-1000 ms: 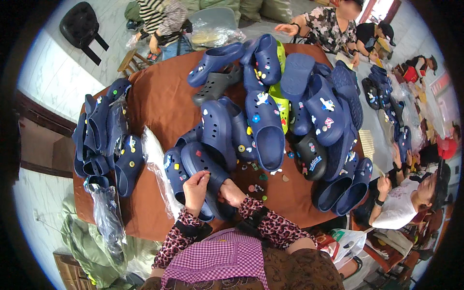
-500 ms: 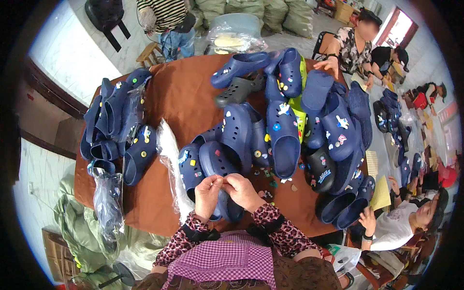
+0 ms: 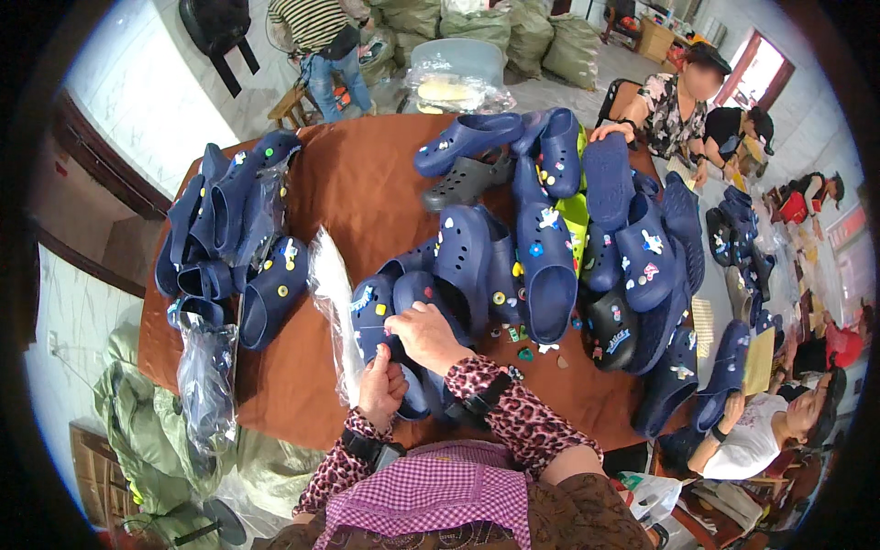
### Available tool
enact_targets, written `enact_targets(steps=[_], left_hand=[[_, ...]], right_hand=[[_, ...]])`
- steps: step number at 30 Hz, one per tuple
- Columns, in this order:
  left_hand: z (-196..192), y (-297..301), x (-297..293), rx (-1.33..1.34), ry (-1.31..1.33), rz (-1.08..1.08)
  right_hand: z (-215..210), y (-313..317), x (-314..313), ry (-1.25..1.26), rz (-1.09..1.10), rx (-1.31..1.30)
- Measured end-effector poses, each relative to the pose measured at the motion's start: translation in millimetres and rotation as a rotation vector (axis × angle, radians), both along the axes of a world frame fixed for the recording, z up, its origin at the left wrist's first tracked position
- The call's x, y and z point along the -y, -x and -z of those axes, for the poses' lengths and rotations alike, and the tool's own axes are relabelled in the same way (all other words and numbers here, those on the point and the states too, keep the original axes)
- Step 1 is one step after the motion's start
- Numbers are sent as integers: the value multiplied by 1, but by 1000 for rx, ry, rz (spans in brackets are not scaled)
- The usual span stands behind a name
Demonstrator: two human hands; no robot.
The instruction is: Attaching decorative charms to blue clog-style shoes in a manufacturing facility.
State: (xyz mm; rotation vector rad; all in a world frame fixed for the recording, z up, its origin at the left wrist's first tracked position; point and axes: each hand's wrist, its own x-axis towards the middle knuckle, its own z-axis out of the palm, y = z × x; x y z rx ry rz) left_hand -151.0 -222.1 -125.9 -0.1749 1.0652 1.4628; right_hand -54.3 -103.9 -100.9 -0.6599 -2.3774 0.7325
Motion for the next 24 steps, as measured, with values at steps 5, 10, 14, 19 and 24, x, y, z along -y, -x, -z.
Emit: enact_targets(steps=[5, 10, 14, 19, 24], left_hand=[[-5, 3, -6, -13, -6, -17], [-16, 2, 12, -37, -8, 41], [-25, 6, 19, -82, -48, 120], [-18, 6, 18, -110, -64, 213], [-13, 7, 17, -93, -66, 209]], right_hand=[[0, 9, -2, -121, -132, 336], [-13, -12, 5, 139, -175, 264], [-26, -23, 15, 298, -127, 167], [-19, -28, 11, 294, -185, 152], [-21, -25, 2, 299, -258, 236]])
